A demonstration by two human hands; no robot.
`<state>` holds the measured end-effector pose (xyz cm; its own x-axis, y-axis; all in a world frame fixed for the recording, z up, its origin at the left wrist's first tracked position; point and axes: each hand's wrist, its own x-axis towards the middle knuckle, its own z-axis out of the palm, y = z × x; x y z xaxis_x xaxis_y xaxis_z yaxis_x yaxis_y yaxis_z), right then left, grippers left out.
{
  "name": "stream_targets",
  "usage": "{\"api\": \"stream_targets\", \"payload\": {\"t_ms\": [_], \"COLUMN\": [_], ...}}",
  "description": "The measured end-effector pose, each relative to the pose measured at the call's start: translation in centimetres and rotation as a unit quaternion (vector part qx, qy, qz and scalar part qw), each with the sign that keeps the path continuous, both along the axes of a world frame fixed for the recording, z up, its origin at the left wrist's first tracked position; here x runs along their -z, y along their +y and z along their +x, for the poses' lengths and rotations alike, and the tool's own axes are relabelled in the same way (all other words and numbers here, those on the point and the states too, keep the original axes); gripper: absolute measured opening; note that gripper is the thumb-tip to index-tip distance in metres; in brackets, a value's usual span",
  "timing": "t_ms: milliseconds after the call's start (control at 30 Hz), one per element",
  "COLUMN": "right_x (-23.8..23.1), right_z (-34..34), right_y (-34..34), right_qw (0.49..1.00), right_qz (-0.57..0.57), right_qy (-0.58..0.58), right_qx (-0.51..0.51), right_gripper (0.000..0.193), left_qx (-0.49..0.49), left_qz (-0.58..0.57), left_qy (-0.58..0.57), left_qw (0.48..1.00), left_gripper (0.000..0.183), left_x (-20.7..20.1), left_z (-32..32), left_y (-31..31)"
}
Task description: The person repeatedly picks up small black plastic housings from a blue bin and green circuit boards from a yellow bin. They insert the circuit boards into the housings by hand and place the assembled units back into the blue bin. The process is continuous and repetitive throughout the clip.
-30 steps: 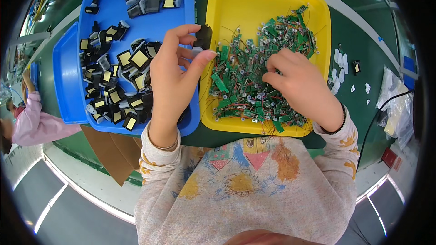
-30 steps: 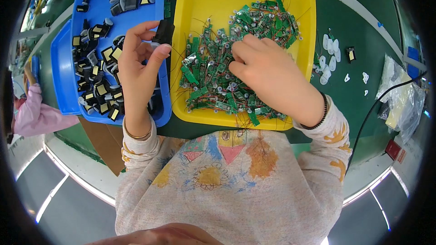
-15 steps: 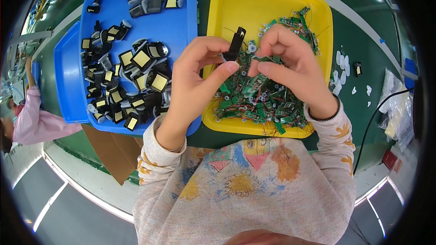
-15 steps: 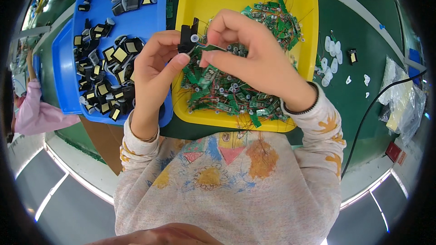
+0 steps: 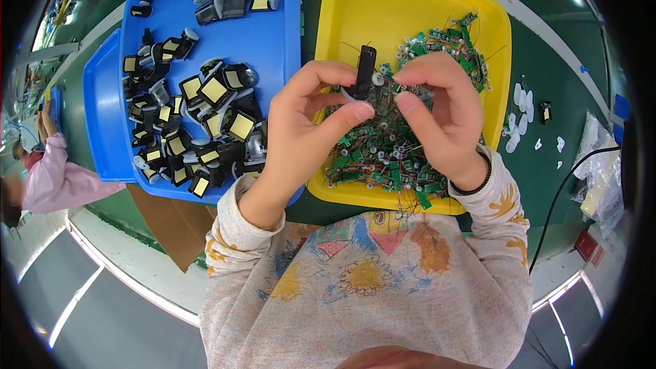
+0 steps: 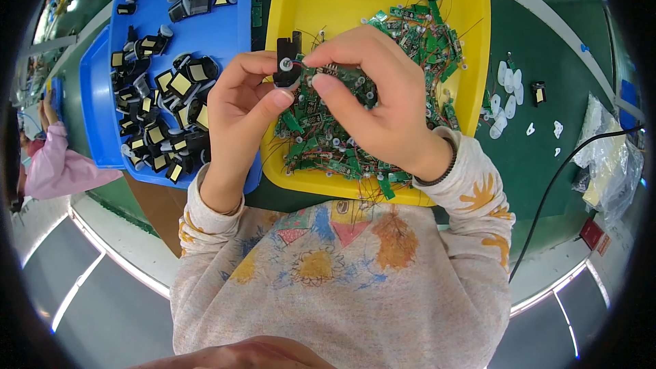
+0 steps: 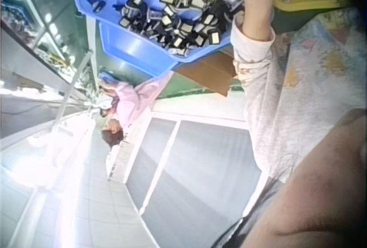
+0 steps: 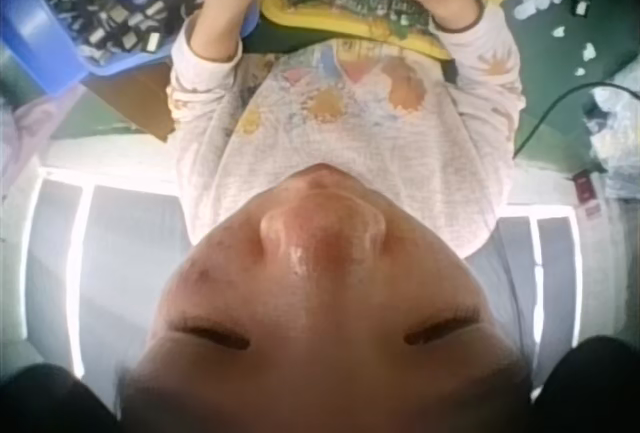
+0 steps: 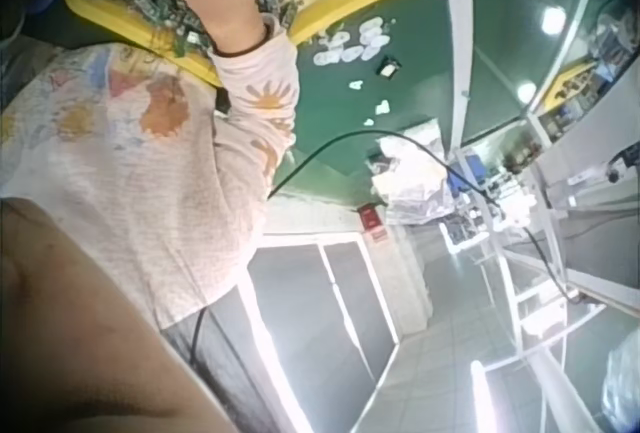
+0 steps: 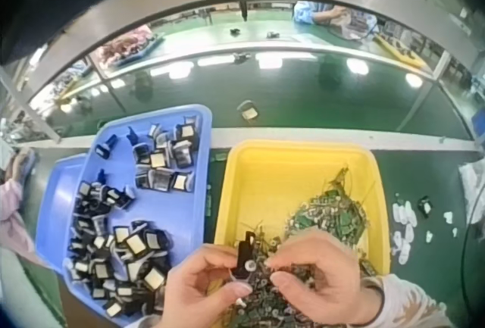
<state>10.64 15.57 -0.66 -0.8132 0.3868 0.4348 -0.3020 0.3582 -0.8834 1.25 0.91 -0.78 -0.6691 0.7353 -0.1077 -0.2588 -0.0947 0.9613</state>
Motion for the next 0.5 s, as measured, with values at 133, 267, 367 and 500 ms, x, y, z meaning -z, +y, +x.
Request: {"api": "stream_targets", "payload": {"t_ms": [133,267,367,500], "right_x": [0.04,0.16,0.41,0.18], "right_z": [-0.27,-0.56,-0.54,-0.37], "right_y": [0.15,0.49,0.49,0.03], "right_qw": [0.979,0.948,0.944,0.955], "right_qz": [0.184,0.287,0.295,0.271], "right_qy": [0.074,0.124,0.142,0.115], "right_qx": [0.037,0.053,0.038,0.041], "right_gripper": [0.019,0.020,0.020,0.020], "left_qx": [-0.005,-0.014,-0.023,-0.034], "left_qz": [0.018,0.039,0.043,0.044], "left_qy": [0.005,0.028,0.038,0.047], "left_qw": [1.000,0.999,0.998,0.997], "left_gripper": [0.028,0.029,0.029,0.029], "left_x": [0.13,0.34,0.35,0.25], "left_z": [0.13,0.17,0.19,0.26], "left_y": [-0.02,0.04,0.05,0.08]}}
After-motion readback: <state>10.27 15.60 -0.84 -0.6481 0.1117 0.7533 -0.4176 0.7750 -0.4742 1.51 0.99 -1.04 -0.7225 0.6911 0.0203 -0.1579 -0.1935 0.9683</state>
